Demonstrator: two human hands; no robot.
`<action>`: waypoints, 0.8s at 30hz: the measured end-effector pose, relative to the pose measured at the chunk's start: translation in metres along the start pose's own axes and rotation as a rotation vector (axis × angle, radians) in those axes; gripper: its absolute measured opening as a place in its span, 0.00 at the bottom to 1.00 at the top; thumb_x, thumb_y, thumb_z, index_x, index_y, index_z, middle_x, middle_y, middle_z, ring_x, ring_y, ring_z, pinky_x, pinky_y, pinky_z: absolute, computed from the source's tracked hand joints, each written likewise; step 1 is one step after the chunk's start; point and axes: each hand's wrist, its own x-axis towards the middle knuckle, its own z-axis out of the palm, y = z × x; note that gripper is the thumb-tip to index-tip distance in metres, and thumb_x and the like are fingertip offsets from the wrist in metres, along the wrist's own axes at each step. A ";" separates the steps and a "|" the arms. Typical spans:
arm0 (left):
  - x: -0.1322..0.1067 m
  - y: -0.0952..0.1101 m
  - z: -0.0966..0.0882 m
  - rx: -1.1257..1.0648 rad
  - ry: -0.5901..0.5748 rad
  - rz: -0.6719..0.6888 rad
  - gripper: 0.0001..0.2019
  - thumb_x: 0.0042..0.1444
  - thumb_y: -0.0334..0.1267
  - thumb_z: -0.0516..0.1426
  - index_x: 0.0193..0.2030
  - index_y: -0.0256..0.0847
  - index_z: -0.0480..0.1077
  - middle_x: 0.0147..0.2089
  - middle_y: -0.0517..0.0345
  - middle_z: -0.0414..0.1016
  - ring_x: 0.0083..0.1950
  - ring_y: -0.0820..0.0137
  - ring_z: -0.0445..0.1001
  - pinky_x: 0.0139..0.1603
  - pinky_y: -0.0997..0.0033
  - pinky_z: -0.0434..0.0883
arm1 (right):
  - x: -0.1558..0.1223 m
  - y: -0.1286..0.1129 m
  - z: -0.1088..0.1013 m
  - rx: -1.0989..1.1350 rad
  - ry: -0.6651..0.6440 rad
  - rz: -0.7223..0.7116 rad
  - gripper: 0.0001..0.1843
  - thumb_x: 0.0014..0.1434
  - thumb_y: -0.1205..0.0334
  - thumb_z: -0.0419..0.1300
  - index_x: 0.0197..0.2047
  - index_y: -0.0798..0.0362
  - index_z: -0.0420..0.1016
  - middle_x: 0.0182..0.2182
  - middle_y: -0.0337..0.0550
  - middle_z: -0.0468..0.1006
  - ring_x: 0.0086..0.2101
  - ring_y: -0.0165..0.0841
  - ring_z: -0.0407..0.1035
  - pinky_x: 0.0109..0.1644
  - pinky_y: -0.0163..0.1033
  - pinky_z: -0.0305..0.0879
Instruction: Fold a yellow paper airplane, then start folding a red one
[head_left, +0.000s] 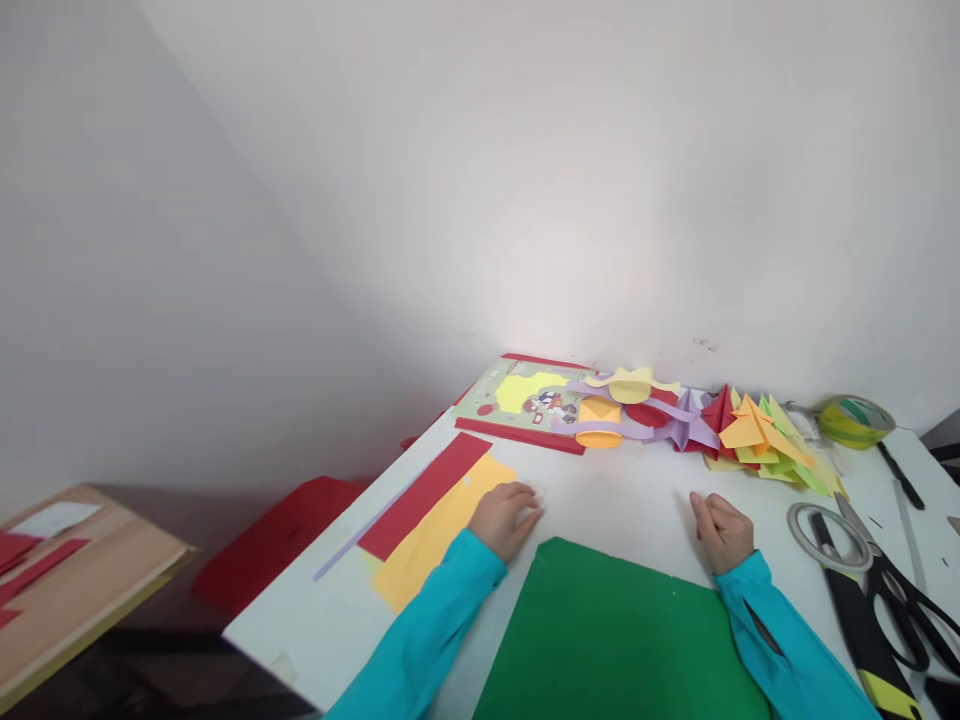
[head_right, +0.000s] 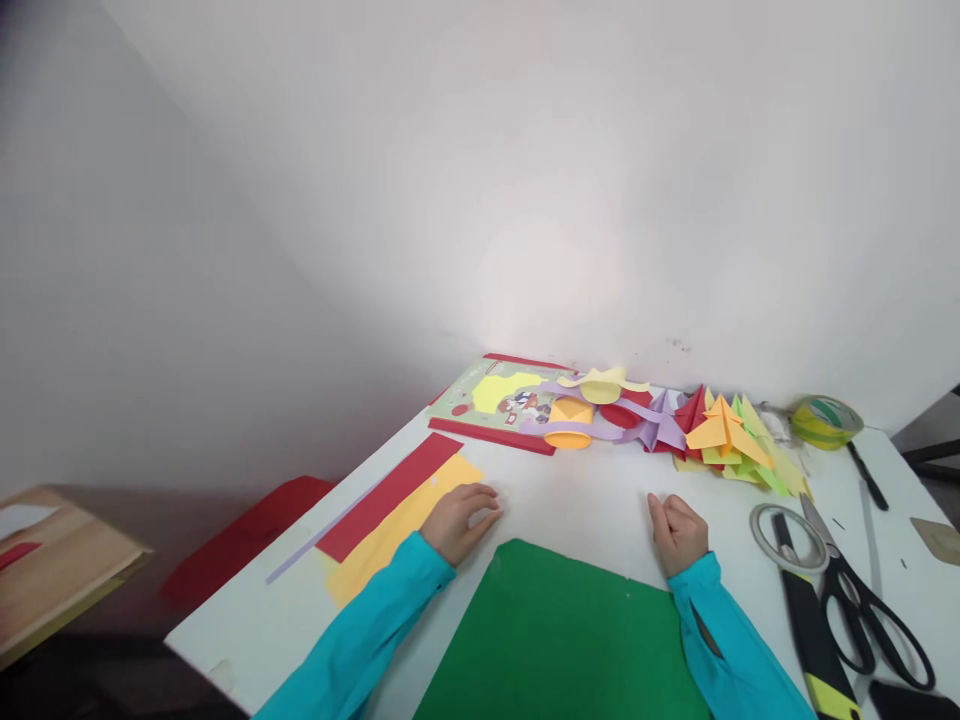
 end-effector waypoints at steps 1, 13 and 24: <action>-0.003 -0.010 -0.004 0.051 0.009 -0.036 0.12 0.57 0.44 0.53 0.38 0.41 0.74 0.45 0.47 0.77 0.48 0.57 0.74 0.50 0.55 0.70 | 0.000 0.000 0.000 -0.006 -0.005 -0.002 0.30 0.65 0.58 0.53 0.11 0.53 0.63 0.15 0.35 0.61 0.17 0.23 0.59 0.26 0.33 0.57; -0.011 -0.073 -0.024 0.402 -0.233 -0.389 0.23 0.55 0.53 0.51 0.48 0.39 0.73 0.55 0.41 0.73 0.53 0.49 0.72 0.48 0.52 0.70 | 0.000 0.003 0.001 -0.015 -0.035 0.006 0.29 0.65 0.58 0.54 0.12 0.51 0.65 0.16 0.36 0.63 0.18 0.24 0.61 0.26 0.33 0.59; 0.070 -0.090 -0.032 0.399 -0.199 -0.246 0.19 0.59 0.46 0.58 0.51 0.36 0.70 0.54 0.46 0.71 0.55 0.53 0.70 0.53 0.53 0.69 | -0.002 0.002 0.006 -0.003 0.003 0.021 0.30 0.66 0.56 0.52 0.11 0.52 0.64 0.15 0.35 0.61 0.17 0.24 0.60 0.26 0.33 0.58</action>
